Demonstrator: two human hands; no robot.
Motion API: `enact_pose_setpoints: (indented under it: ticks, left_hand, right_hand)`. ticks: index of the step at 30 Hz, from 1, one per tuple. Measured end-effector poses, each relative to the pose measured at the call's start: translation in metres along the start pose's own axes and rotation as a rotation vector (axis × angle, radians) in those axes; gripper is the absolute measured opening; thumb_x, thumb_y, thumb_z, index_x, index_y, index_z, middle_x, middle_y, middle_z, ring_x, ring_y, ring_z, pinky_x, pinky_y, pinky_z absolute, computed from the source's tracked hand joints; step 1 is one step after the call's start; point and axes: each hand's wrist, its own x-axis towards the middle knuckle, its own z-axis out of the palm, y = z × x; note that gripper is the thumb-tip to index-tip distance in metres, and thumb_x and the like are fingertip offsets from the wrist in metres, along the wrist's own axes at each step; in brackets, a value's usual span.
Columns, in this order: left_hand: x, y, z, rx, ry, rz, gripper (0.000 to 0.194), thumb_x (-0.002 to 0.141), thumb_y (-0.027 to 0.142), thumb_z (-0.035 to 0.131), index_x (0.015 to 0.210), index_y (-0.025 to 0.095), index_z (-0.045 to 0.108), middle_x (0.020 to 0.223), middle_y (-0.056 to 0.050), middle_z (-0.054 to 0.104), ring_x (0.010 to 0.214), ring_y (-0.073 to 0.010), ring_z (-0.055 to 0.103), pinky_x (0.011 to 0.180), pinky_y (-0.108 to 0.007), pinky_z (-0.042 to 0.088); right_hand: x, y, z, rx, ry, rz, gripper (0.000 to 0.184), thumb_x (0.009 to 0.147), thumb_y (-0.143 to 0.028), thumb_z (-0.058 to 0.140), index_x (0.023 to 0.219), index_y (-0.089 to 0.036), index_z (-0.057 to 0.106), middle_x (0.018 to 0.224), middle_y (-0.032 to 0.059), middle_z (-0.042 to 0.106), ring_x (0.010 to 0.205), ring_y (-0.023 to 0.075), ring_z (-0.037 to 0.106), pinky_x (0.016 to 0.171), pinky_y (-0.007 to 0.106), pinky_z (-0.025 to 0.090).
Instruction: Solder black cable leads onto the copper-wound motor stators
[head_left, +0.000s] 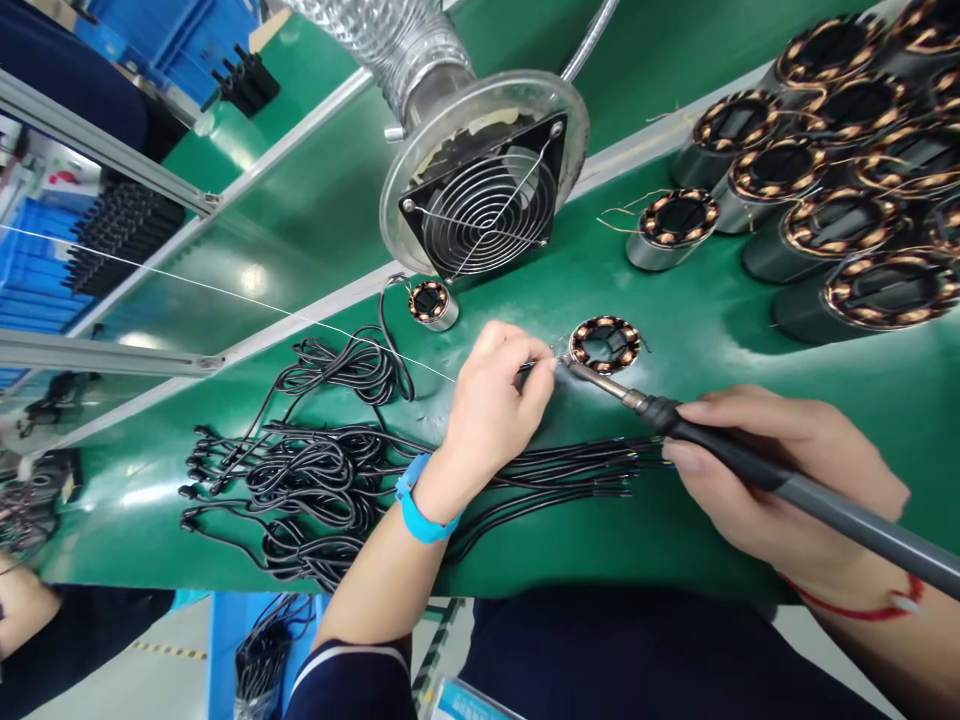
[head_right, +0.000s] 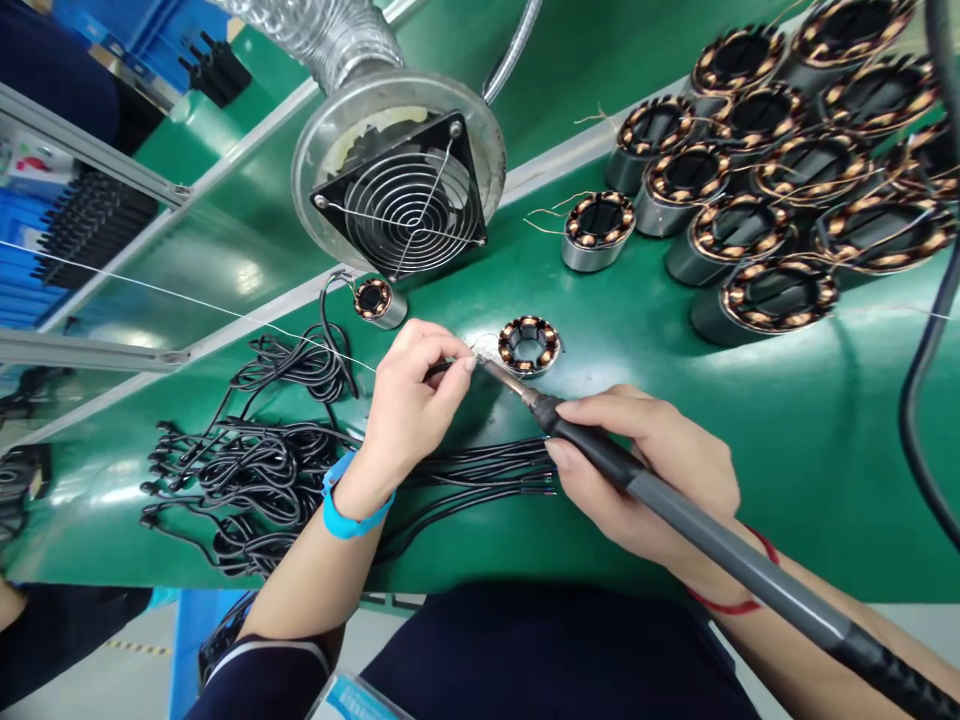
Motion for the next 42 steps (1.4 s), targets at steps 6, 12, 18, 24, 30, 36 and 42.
enact_pose_setpoints:
  ticks: [6,12,18,24,30,36,42]
  left_hand:
    - [0.000,0.000,-0.001,0.022,-0.001,0.007,0.015,0.087,0.006,0.061,0.078,0.018,0.061,0.081,0.000,0.060,0.079,-0.0125,0.057,0.070,-0.026,0.046]
    - [0.000,0.000,0.000,0.019,0.015,0.017,0.014,0.087,0.006,0.062,0.079,0.018,0.062,0.082,-0.001,0.060,0.080,-0.0126,0.057,0.069,-0.026,0.046]
    - [0.000,0.001,0.001,0.009,0.022,0.012,0.016,0.086,0.004,0.062,0.078,0.018,0.061,0.081,0.000,0.059,0.080,-0.0130,0.057,0.071,-0.027,0.046]
    - [0.000,0.000,0.002,0.013,0.025,0.022,0.015,0.087,0.006,0.062,0.079,0.018,0.061,0.082,-0.001,0.059,0.081,-0.0132,0.057,0.073,-0.027,0.047]
    - [0.000,0.000,0.002,0.031,0.030,0.027,0.014,0.088,0.007,0.060,0.080,0.018,0.062,0.083,-0.001,0.060,0.082,-0.0140,0.058,0.074,-0.028,0.047]
    - [0.000,0.001,0.001,0.027,0.002,-0.024,0.013,0.089,0.010,0.059,0.080,0.019,0.064,0.084,-0.002,0.061,0.083,-0.0148,0.058,0.074,-0.028,0.049]
    - [0.003,0.007,-0.005,-0.194,-0.069,-0.199,0.014,0.087,0.010,0.061,0.077,0.018,0.067,0.080,-0.001,0.063,0.072,-0.0109,0.057,0.064,-0.024,0.047]
  right_hand:
    - [0.001,-0.001,-0.003,-0.004,-0.069,0.025,0.009,0.094,-0.028,0.065,0.099,-0.023,0.059,0.072,0.0000,0.066,0.045,0.0078,0.056,0.037,0.020,0.042]
    - [0.001,0.000,-0.001,0.031,-0.032,0.020,0.009,0.094,-0.026,0.065,0.102,-0.025,0.059,0.073,-0.0004,0.064,0.047,0.0098,0.056,0.037,0.023,0.039]
    - [0.009,-0.007,-0.007,-0.051,-0.072,0.033,0.024,0.093,-0.019,0.067,0.116,-0.026,0.062,0.086,0.0026,0.070,0.072,0.0153,0.067,0.064,0.028,0.056]
    - [0.035,-0.023,-0.012,-0.165,-0.197,0.105,0.032,0.103,-0.035,0.055,0.135,-0.028,0.059,0.105,-0.0004,0.076,0.091,0.0156,0.073,0.074,0.024,0.060]
    - [0.041,-0.006,0.013,-0.052,-0.223,0.167,0.037,0.099,-0.031,0.057,0.136,-0.028,0.054,0.113,0.0012,0.074,0.102,0.0212,0.071,0.082,0.034,0.060]
    - [0.026,0.009,0.032,-0.045,-0.200,0.102,0.047,0.094,-0.025,0.060,0.139,-0.028,0.050,0.111,0.0049,0.073,0.102,0.0262,0.069,0.084,0.042,0.055]
    - [0.029,0.002,0.032,-0.091,-0.087,0.082,0.048,0.093,-0.020,0.061,0.138,-0.028,0.048,0.091,0.0007,0.072,0.088,0.0252,0.067,0.079,0.041,0.052]
